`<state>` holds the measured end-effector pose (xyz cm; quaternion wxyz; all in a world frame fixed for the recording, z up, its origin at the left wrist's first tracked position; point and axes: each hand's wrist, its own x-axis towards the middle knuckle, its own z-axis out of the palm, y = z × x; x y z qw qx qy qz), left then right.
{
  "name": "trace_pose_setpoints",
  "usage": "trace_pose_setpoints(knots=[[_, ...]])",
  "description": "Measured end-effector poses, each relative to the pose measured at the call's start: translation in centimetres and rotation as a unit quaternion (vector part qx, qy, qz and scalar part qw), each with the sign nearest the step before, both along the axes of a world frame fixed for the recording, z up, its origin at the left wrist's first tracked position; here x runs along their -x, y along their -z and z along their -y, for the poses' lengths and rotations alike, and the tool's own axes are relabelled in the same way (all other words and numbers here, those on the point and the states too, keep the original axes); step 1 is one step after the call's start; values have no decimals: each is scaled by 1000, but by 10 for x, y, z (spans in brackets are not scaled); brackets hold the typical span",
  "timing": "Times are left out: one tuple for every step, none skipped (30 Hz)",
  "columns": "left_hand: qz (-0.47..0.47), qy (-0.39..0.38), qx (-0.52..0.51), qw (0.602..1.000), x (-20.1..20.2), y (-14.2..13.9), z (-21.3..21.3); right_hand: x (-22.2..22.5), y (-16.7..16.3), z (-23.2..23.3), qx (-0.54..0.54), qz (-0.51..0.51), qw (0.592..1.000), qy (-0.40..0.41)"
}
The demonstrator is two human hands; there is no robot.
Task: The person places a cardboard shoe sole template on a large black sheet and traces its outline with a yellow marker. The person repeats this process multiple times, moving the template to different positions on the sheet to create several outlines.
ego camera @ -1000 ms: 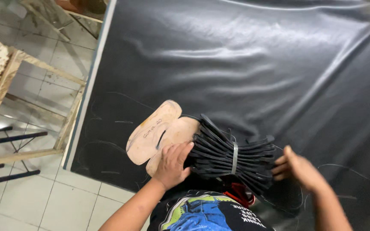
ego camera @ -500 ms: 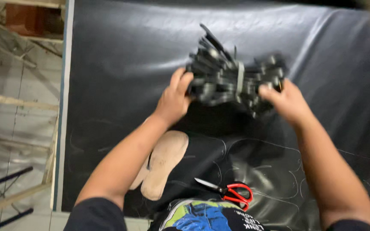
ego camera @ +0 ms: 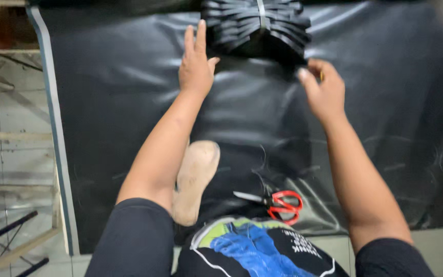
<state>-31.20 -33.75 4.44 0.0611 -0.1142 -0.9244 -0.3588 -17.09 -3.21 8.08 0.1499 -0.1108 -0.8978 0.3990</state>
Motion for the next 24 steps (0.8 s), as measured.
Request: trace_pose_setpoints(knots=[[-25, 15, -16, 999, -25, -3, 6, -41, 4, -1, 2, 14, 1000, -8], [-51, 31, -33, 998, -56, -5, 19, -80, 10, -5, 49, 19, 999, 4], [-74, 47, -47, 995, -93, -5, 38, -121, 17, -9, 98, 27, 995, 16], [-81, 41, -36, 995, -129, -3, 54, -160, 23, -17, 133, 51, 989, 40], [-90, 37, -25, 995, -163, 0, 71, -196, 30, -29, 167, 72, 981, 64], [-89, 15, 6, 996, -198, 4, 92, -232, 38, -40, 197, 75, 971, 112], [-88, -6, 37, 995, -232, 10, 112, -267, 44, -55, 224, 77, 958, 160], [-53, -63, 33, 996, -265, 16, 133, -302, 49, -71, 187, 107, 953, 211], [-19, -120, 29, 992, -296, 22, 155, -332, 56, -86, 150, 136, 944, 260], [-49, -144, 89, 984, -325, 26, 180, -359, 65, -98, 148, 104, 942, 282], [-76, -164, 148, 972, -354, 33, 200, -386, 73, -109, 143, 73, 939, 305], [-56, -225, 155, 960, -382, 42, 214, -411, 81, -119, 135, 41, 935, 327], [-39, -287, 160, 944, -404, 48, 228, -430, 88, -128, 146, 41, 918, 366], [-35, -384, 113, 916, -417, 57, 238, -445, 95, -135, 159, 39, 900, 403], [-29, -476, 66, 876, -430, 66, 242, -459, 101, -139, 171, 40, 881, 440], [-18, -563, 21, 826, -448, 73, 244, -472, 103, -139, 204, 35, 868, 452], [77, -593, -111, 794, -463, 78, 247, -482, 106, -137, 238, 30, 854, 462], [170, -608, -239, 737, -471, 83, 248, -490, 108, -135, 271, 24, 839, 471], [257, -608, -362, 658, -479, 87, 244, -499, 108, -132, 317, 77, 828, 456], [319, -516, -423, 673, -489, 90, 237, -504, 105, -126, 362, 128, 813, 438], [371, -415, -478, 680, -497, 93, 232, -505, 102, -118, 406, 178, 794, 416], [408, -361, -489, 681, -502, 94, 224, -504, 99, -109, 427, 186, 803, 371], [444, -307, -499, 678, -506, 96, 217, -501, 95, -100, 446, 195, 810, 326], [431, -299, -485, 700, -510, 97, 212, -497, 91, -91, 464, 204, 815, 281]])
